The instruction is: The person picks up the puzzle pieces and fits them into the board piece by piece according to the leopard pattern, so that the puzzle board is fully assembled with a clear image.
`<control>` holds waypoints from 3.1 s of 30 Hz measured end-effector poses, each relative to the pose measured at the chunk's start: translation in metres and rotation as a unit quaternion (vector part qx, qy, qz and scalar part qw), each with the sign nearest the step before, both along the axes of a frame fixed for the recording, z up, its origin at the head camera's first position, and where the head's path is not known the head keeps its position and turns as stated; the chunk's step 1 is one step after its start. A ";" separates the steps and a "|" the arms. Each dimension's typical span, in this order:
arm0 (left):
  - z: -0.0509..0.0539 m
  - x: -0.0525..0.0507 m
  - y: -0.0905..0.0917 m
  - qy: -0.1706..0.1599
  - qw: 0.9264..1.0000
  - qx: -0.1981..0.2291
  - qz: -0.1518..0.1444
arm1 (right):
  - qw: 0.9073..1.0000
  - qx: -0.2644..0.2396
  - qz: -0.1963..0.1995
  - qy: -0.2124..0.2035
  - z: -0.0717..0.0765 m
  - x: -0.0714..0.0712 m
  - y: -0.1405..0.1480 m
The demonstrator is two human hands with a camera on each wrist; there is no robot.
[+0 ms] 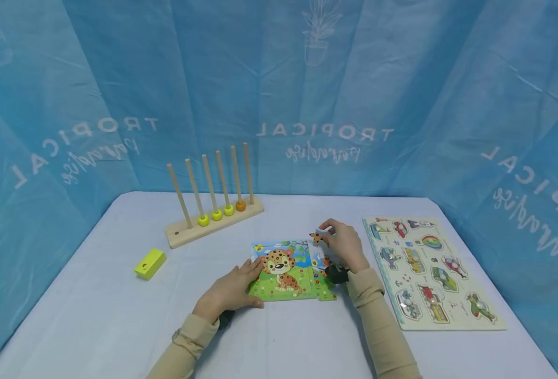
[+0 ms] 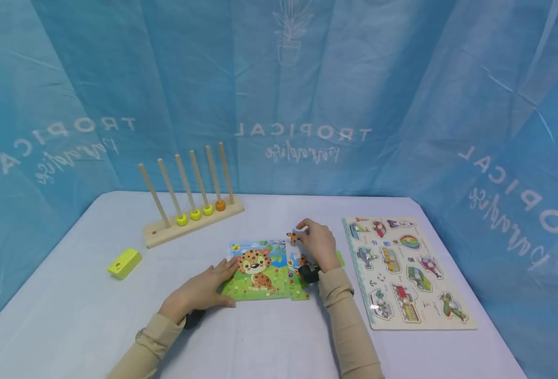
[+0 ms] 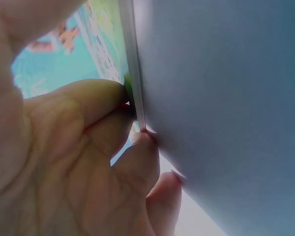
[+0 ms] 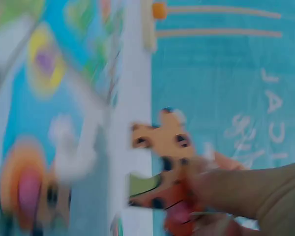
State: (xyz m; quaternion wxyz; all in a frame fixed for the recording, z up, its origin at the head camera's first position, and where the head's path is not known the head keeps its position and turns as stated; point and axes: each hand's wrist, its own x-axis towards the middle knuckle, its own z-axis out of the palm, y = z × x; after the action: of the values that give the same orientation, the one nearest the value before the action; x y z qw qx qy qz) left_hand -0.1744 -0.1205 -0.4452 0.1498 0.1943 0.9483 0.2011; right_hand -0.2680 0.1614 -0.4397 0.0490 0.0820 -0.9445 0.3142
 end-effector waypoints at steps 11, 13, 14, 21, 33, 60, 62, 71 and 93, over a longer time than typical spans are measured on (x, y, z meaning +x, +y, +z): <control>-0.001 0.000 -0.002 0.013 1.000 0.016 -0.019 | 0.988 -0.067 0.128 -0.053 -0.017 0.009 -0.059; -0.003 0.000 -0.001 0.012 0.999 0.020 -0.022 | 0.989 -0.050 0.131 -0.048 -0.022 0.009 -0.065; -0.003 0.000 -0.001 0.011 1.000 0.020 -0.021 | 0.989 -0.045 0.130 -0.047 -0.023 0.010 -0.067; -0.004 0.001 -0.002 0.011 1.000 0.015 -0.016 | 0.993 -0.037 0.110 -0.031 -0.028 0.009 -0.076; -0.002 0.003 -0.001 0.008 1.000 0.016 -0.006 | 0.999 -0.030 0.039 -0.023 -0.028 0.011 -0.087; -0.003 -0.001 -0.006 -0.001 0.999 0.046 -0.002 | 0.989 -0.050 -0.133 -0.046 -0.022 -0.005 0.018; -0.003 -0.001 -0.006 0.001 0.999 0.046 -0.004 | 0.987 -0.075 -0.133 -0.040 -0.023 -0.006 0.018; -0.004 -0.002 -0.004 0.000 0.999 0.045 -0.004 | 0.970 -0.219 -0.058 -0.093 -0.017 -0.004 0.004; -0.008 -0.002 -0.005 0.009 0.999 0.042 -0.013 | 0.999 -0.048 -0.003 -0.018 -0.030 0.012 -0.053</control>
State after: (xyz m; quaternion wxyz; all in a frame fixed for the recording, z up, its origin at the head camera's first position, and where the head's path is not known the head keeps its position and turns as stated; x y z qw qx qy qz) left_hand -0.1768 -0.1252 -0.4537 0.1359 0.2143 0.9378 0.2370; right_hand -0.2555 0.1085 -0.4698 0.0369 0.0712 -0.9294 0.3602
